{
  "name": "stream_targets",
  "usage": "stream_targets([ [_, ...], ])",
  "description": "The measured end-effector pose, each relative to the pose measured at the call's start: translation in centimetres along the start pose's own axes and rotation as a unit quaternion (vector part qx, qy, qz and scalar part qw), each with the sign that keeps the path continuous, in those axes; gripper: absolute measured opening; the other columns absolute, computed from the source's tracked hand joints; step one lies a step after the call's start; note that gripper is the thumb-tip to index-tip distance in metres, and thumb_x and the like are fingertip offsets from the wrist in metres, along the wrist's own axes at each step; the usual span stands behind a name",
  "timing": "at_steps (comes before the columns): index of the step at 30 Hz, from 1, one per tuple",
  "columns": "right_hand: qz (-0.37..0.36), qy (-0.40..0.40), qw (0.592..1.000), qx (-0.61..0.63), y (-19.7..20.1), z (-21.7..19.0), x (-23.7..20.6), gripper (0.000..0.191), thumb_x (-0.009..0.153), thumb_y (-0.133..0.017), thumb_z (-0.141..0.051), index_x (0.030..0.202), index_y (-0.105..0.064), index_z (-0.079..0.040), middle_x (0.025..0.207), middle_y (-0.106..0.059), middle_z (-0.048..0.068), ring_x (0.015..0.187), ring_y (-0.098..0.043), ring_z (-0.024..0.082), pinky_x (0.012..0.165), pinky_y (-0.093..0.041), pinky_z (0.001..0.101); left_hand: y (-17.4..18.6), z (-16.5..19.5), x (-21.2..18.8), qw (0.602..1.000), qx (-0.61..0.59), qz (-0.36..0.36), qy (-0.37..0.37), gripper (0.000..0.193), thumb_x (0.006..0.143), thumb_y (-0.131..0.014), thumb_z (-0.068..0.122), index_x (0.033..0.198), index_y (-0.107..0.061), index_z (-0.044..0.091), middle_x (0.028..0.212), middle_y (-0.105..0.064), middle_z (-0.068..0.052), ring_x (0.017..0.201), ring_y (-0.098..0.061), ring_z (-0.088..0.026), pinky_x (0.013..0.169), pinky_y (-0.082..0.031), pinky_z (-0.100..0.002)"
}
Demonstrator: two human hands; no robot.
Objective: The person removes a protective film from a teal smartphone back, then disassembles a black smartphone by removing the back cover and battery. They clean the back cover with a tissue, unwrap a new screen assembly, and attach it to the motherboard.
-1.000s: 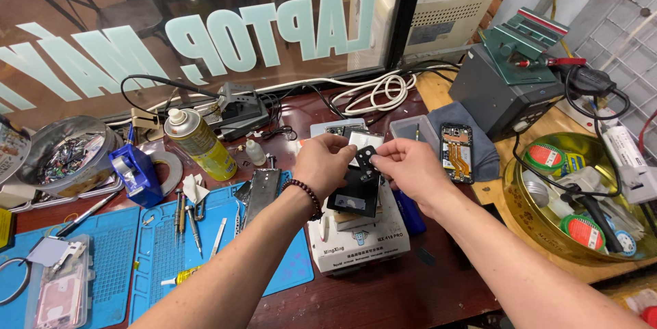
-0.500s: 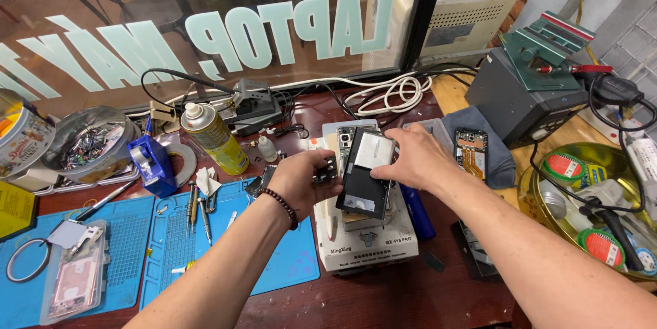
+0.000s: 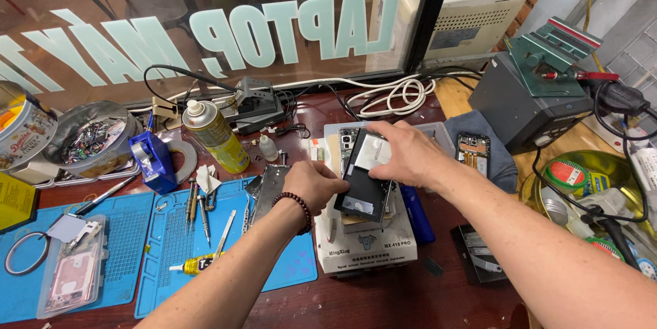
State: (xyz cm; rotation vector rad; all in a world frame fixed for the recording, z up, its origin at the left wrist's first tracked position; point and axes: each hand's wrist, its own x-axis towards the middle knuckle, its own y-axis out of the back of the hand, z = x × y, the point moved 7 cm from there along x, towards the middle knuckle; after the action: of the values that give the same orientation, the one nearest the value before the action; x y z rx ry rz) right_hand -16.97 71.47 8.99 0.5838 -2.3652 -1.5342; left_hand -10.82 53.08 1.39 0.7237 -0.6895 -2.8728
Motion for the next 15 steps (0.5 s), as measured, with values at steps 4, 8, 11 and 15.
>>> stream_targets([
  [4, -0.016, -0.003, 1.0, -0.003, 0.0, 0.1, 0.7, 0.087, 0.062, -0.088, -0.029, 0.142, -0.054, -0.019, 0.116, -0.064, 0.019, 0.11, -0.065, 0.034, 0.096, -0.053, 0.0413, -0.2, -0.4, 0.3, 0.999, -0.034, -0.008, 0.022, 0.019, 0.077, -0.085, 0.018, 0.083, -0.076, 0.002, 0.068, -0.07, -0.008, 0.05, -0.061, -0.015, 0.043, -0.05, -0.031],
  [8, -0.028, -0.011, 0.996, 0.086, 0.2, 0.7, 1.3, 0.084, 0.062, -0.087, -0.029, 0.139, -0.056, -0.014, 0.103, -0.071, 0.01, 0.097, -0.07, 0.025, 0.087, -0.056, 0.035, -0.8, -1.0, 0.8, 0.994, -0.096, -0.038, 0.025, 0.015, 0.081, -0.081, 0.012, 0.084, -0.074, 0.0, 0.07, -0.071, -0.008, 0.049, -0.062, -0.016, 0.042, -0.05, -0.031],
  [11, -0.035, -0.029, 0.973, 0.228, 0.6, 1.4, 1.2, 0.081, 0.067, -0.087, -0.026, 0.141, -0.056, -0.012, 0.097, -0.072, 0.006, 0.09, -0.069, 0.018, 0.079, -0.056, 0.0295, -1.0, -1.4, 1.2, 0.99, -0.132, -0.05, 0.018, 0.012, 0.082, -0.079, 0.009, 0.086, -0.073, -0.001, 0.072, -0.071, -0.01, 0.049, -0.063, -0.017, 0.04, -0.049, -0.031],
  [15, -0.055, -0.112, 0.908, 0.4, 0.9, 2.8, 0.9, 0.073, 0.075, -0.081, -0.023, 0.143, -0.056, -0.012, 0.093, -0.071, 0.002, 0.078, -0.06, 0.008, 0.064, -0.046, 0.0243, -1.2, -1.7, 1.2, 0.984, -0.168, -0.057, 0.02, 0.009, 0.083, -0.077, 0.006, 0.087, -0.072, -0.001, 0.073, -0.07, -0.008, 0.049, -0.061, -0.016, 0.039, -0.048, -0.03],
])
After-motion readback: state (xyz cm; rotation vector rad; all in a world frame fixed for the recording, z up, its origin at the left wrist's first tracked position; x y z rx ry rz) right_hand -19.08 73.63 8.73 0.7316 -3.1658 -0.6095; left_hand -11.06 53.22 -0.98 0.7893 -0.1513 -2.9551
